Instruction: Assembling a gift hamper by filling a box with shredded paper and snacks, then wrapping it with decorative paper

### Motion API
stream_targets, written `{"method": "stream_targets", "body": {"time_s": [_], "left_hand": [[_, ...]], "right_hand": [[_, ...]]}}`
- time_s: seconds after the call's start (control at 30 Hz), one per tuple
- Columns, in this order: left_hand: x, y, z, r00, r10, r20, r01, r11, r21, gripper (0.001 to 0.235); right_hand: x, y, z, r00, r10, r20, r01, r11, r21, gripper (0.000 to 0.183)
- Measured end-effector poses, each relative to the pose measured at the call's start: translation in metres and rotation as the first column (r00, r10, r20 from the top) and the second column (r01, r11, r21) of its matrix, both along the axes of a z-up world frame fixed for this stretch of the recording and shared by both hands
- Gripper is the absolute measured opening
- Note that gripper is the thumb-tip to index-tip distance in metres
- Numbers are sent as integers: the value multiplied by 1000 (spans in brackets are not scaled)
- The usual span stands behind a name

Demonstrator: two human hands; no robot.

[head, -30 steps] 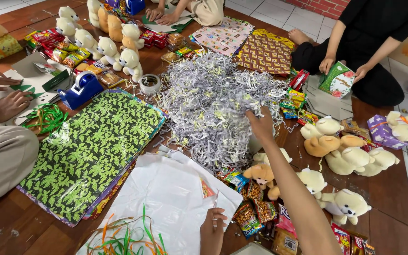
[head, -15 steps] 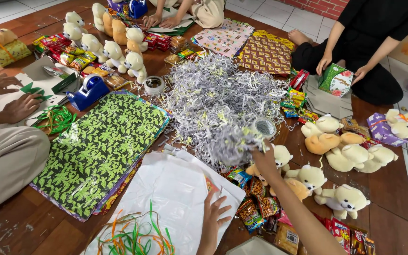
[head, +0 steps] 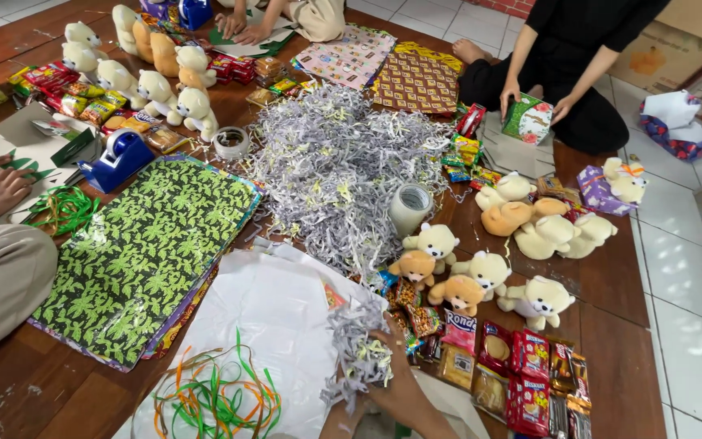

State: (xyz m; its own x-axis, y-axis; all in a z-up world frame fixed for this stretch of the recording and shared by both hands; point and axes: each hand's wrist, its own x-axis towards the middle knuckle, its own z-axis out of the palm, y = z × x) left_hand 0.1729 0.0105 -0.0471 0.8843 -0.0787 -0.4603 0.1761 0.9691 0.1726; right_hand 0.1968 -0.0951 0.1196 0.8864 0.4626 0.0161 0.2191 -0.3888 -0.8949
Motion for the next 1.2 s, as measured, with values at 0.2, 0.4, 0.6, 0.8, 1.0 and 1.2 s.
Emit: {"method": "stream_targets", "body": {"time_s": [0.2,0.4,0.6,0.8,1.0,1.2], "left_hand": [[14,4,-1,999,18,50,-20,999,27,63],[26,10,20,994,28,101,-35,997,68,58],[-5,5,34,986,-163,18,164,986,-7,31],[-79,-30,105,912,-408,-50,391,822,415,16],[-155,-81,129,474,-839,-269,700,174,692,73],[-176,-71,156,320,-867,-382,651,-92,753,78]], "right_hand": [[-36,-20,-13,990,-121,-71,125,991,53,64],[-85,-42,-49,851,-141,-505,365,851,377,32],[-155,-145,-120,371,-502,-781,545,799,-254,58],[-215,-192,-84,195,-450,-871,819,564,-108,79],[-220,-184,-45,262,-512,-818,635,730,-254,101],[-233,-153,-49,613,-559,-558,611,783,-112,49]]}}
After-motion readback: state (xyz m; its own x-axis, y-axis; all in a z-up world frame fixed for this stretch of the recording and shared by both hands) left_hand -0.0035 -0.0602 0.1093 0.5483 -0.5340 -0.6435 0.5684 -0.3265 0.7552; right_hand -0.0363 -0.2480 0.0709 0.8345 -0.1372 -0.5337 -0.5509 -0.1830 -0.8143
